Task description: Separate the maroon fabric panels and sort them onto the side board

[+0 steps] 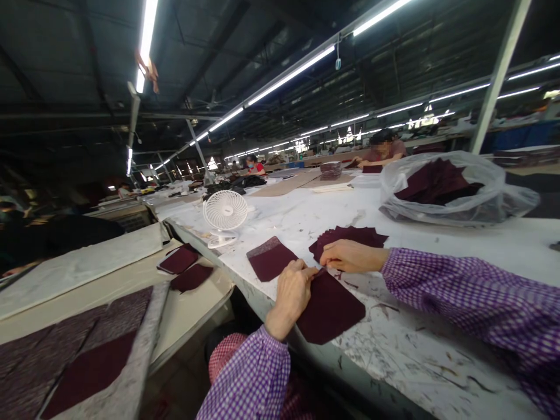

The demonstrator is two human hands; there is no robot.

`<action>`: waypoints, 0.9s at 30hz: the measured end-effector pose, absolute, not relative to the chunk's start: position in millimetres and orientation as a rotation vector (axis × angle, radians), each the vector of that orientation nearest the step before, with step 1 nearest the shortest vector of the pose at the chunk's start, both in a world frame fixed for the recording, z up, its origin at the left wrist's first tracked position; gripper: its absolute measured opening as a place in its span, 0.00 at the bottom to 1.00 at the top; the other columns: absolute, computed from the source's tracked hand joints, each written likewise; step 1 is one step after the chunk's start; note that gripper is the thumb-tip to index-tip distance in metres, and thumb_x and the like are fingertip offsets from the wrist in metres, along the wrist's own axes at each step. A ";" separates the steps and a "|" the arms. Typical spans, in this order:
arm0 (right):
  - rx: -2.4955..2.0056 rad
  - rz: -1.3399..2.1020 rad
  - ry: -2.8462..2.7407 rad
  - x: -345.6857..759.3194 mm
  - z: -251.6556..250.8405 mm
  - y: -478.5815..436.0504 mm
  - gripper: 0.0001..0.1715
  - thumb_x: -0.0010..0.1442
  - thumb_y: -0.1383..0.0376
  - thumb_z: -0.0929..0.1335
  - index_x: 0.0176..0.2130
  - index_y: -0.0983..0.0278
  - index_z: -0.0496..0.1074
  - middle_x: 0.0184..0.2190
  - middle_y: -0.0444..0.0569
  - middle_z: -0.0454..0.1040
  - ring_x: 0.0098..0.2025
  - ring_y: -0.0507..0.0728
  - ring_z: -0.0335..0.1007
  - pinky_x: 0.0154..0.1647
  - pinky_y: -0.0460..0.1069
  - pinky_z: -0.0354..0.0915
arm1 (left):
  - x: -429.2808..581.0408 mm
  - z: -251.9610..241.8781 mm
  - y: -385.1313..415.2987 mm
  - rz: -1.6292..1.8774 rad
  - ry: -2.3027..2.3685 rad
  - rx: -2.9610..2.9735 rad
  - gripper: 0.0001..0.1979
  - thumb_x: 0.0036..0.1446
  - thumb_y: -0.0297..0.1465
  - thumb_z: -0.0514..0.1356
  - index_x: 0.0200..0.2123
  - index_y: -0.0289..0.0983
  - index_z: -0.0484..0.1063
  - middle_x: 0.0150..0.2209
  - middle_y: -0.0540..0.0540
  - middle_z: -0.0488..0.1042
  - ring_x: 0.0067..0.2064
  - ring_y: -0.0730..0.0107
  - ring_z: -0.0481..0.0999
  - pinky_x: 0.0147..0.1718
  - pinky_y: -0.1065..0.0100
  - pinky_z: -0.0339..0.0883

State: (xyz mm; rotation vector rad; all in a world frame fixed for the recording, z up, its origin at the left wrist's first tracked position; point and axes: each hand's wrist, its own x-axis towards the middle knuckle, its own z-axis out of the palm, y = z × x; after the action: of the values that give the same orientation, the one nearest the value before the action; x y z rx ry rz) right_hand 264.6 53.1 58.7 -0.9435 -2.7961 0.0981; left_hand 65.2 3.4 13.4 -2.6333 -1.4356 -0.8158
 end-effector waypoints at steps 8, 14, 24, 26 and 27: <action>-0.956 0.018 -2.793 261.4 52.0 50.2 0.09 0.54 0.71 0.63 0.33 0.65 0.72 0.32 0.49 0.72 0.35 0.54 0.67 0.38 0.47 0.59 | 66.4 14.8 2.3 -0.826 -1.405 -2.637 0.15 0.62 0.27 0.49 0.40 0.41 0.76 0.33 0.46 0.69 0.36 0.67 0.66 0.35 0.68 0.61; -0.876 -0.156 -2.840 260.3 51.0 44.1 0.09 0.58 0.70 0.61 0.34 0.66 0.70 0.32 0.49 0.71 0.33 0.53 0.64 0.35 0.48 0.59 | 65.8 14.3 1.0 -0.837 -1.413 -2.656 0.15 0.61 0.27 0.49 0.41 0.42 0.76 0.34 0.46 0.70 0.38 0.68 0.67 0.36 0.69 0.62; -0.661 -0.577 -2.943 267.6 44.8 41.1 0.12 0.61 0.73 0.59 0.36 0.67 0.71 0.35 0.51 0.69 0.37 0.55 0.62 0.37 0.50 0.59 | 66.9 17.0 0.2 -0.692 -1.325 -2.648 0.16 0.62 0.26 0.48 0.39 0.42 0.77 0.34 0.45 0.70 0.36 0.66 0.66 0.37 0.65 0.61; -0.759 -0.463 -2.895 270.1 46.5 40.0 0.13 0.60 0.75 0.59 0.36 0.66 0.71 0.34 0.50 0.69 0.37 0.55 0.63 0.40 0.51 0.60 | 67.4 17.6 -0.4 -0.702 -1.336 -2.655 0.16 0.61 0.26 0.48 0.39 0.41 0.77 0.34 0.45 0.69 0.36 0.66 0.65 0.37 0.65 0.61; -0.795 -0.383 -2.854 270.1 47.7 38.6 0.14 0.59 0.75 0.59 0.37 0.67 0.72 0.35 0.51 0.70 0.38 0.54 0.63 0.42 0.50 0.60 | 67.9 17.6 -0.5 -0.703 -1.342 -2.661 0.16 0.61 0.26 0.48 0.39 0.41 0.77 0.34 0.45 0.69 0.37 0.66 0.66 0.37 0.65 0.61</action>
State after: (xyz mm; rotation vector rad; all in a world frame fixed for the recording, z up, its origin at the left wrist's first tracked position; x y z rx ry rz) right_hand 270.1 38.6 47.7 -0.7953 -2.8543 -0.3835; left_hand 67.9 -0.5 17.6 -2.6614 -1.3423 -0.7029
